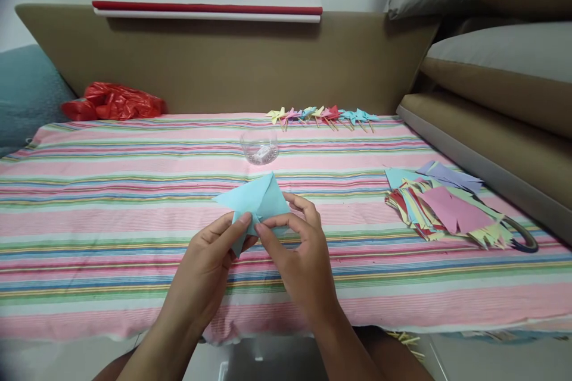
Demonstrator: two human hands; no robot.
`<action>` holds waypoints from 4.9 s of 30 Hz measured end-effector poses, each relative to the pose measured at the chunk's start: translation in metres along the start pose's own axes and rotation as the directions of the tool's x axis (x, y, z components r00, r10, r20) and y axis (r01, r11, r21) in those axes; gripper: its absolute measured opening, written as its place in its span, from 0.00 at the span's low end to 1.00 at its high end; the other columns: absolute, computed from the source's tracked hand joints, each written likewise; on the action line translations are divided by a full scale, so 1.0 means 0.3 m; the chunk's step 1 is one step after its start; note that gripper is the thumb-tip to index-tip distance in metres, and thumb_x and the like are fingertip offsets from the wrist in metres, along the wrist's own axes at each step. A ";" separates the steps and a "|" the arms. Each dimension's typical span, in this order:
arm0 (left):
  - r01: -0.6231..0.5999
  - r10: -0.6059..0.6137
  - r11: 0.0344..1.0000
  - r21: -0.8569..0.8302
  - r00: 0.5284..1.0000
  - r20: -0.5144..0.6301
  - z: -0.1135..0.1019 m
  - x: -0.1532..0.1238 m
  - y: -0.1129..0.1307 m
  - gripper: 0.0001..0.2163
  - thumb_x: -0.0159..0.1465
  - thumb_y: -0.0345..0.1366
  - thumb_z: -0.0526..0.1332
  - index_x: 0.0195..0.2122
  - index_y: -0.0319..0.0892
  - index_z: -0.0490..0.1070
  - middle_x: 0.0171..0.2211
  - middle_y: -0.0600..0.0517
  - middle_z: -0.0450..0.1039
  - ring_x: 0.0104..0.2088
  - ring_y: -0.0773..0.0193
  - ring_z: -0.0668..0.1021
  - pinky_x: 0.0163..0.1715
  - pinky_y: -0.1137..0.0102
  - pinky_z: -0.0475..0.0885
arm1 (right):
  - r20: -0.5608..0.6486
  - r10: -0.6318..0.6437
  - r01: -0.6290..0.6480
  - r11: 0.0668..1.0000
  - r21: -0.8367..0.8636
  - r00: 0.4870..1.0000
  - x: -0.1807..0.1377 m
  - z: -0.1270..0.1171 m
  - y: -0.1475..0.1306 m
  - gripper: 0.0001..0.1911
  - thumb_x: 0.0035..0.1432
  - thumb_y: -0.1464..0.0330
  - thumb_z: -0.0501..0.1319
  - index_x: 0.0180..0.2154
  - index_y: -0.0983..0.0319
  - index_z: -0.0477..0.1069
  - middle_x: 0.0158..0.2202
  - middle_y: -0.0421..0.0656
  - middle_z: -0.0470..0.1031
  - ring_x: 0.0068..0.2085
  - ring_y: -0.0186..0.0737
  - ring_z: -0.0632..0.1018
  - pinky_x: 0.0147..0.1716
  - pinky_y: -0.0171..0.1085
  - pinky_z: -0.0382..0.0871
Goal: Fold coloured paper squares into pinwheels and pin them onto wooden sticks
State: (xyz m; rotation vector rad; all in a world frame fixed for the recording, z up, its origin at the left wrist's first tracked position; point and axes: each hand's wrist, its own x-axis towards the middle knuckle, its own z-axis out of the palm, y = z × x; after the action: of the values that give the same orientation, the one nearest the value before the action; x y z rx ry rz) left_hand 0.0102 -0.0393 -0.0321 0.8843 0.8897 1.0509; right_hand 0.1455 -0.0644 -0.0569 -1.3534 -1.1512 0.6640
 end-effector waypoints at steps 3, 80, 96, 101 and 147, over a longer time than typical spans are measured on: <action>-0.022 0.021 0.999 0.045 1.000 0.024 0.002 -0.001 0.001 0.09 0.65 0.44 0.68 0.40 0.44 0.82 0.37 0.52 0.77 0.42 0.61 0.75 0.45 0.68 0.72 | -0.004 0.007 -0.007 1.000 0.015 1.000 0.001 0.001 0.000 0.05 0.57 0.60 0.70 0.31 0.53 0.81 0.58 0.44 0.69 0.63 0.54 0.70 0.62 0.56 0.61; 0.001 -0.028 0.986 -0.166 0.986 -0.163 -0.024 0.006 0.024 0.17 0.54 0.43 0.76 0.23 0.40 0.70 0.23 0.58 0.65 0.24 0.71 0.66 0.27 0.75 0.65 | 0.215 -0.678 0.694 0.587 -0.416 0.702 -0.023 -0.031 -0.019 0.11 0.59 0.73 0.69 0.38 0.49 0.80 0.63 0.42 0.63 0.63 0.57 0.68 0.60 0.57 0.66; -0.036 0.045 0.993 0.116 0.996 -0.076 -0.019 -0.007 0.020 0.15 0.61 0.46 0.71 0.26 0.42 0.73 0.27 0.55 0.66 0.32 0.65 0.68 0.35 0.68 0.63 | 0.037 0.079 -0.083 0.987 0.136 0.996 -0.009 -0.025 -0.026 0.06 0.55 0.58 0.72 0.32 0.52 0.82 0.60 0.44 0.71 0.63 0.57 0.70 0.62 0.59 0.63; -0.059 0.069 0.983 0.176 0.996 -0.053 -0.017 -0.009 0.016 0.18 0.62 0.47 0.70 0.23 0.42 0.69 0.25 0.56 0.61 0.30 0.65 0.64 0.33 0.69 0.61 | 0.015 0.072 -0.074 0.989 0.127 0.997 -0.008 -0.019 -0.027 0.07 0.56 0.58 0.71 0.31 0.54 0.82 0.59 0.45 0.71 0.62 0.56 0.71 0.60 0.57 0.66; -0.282 0.125 0.578 0.766 0.958 0.258 -0.077 -0.009 0.061 0.14 0.69 0.46 0.60 0.29 0.45 0.71 0.29 0.55 0.66 0.32 0.62 0.69 0.27 0.69 0.61 | 0.454 0.258 -0.343 0.932 0.115 0.853 0.027 -0.077 -0.018 0.11 0.58 0.58 0.68 0.40 0.57 0.79 0.44 0.43 0.77 0.40 0.43 0.76 0.36 0.40 0.71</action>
State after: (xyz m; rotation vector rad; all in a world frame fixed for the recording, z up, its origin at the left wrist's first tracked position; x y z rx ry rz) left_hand -0.0175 -0.0334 -0.0237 1.8628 1.1424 0.7095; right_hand 0.1681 -0.0671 -0.0460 -1.2640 -1.1882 1.3283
